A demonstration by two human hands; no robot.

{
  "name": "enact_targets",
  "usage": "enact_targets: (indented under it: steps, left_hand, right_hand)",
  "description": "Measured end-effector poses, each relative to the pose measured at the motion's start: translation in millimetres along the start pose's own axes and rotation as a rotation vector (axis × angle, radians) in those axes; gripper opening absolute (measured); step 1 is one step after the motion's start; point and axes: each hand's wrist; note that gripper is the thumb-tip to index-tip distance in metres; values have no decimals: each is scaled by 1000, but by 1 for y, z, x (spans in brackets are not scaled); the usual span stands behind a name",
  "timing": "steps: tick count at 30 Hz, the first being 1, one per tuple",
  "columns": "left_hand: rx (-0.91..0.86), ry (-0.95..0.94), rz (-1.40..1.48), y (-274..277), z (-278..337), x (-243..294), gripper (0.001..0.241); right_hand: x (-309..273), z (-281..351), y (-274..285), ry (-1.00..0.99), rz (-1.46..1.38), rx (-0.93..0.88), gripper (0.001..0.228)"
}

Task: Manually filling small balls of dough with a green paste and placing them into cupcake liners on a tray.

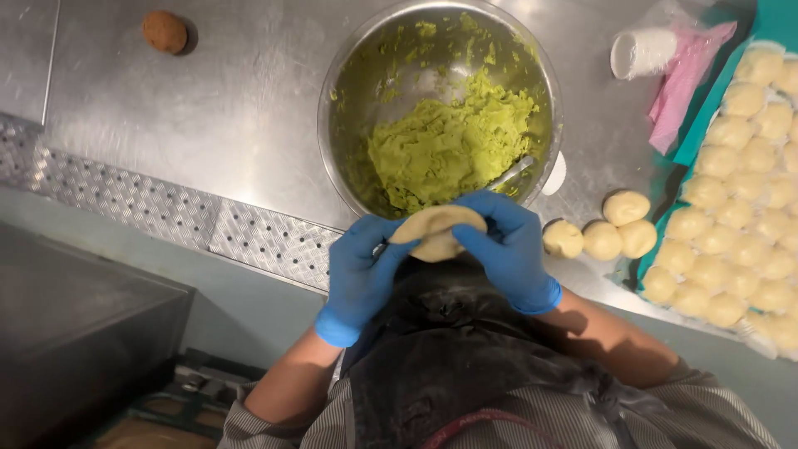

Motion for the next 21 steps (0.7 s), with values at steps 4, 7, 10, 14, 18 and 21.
enact_targets:
  steps: [4,7,10,14,18,21]
  left_hand:
    - [-234,-62,-87,38,-14,-5,17]
    - [-117,44,450,42,-18,-24,65]
    - [-403,80,695,42,-29,-13,115]
    - [32,523,817,33,-24,-36,36]
    - [398,723,865,56,-6,-107,53]
    - [419,676,976,65,0,-125,61]
  right_hand:
    - [-36,-10,-28,80,164,-200,45]
    - [-20,-5,-47,34,41,-113,9]
    - [-27,-8,-65,-7,-27,-5,12]
    - [-39,-45,-16,-37,240,-65,35]
    - [47,-108,93,215,1600,255,22]
    - [69,-123,104,69,1711,41,34]
Point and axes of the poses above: each hand's wrist, its own z-axis away from the middle knuckle, its own y-axis out of the back of the hand, x = y × z, and after that the axes turned 15 degrees about -y, right-handed
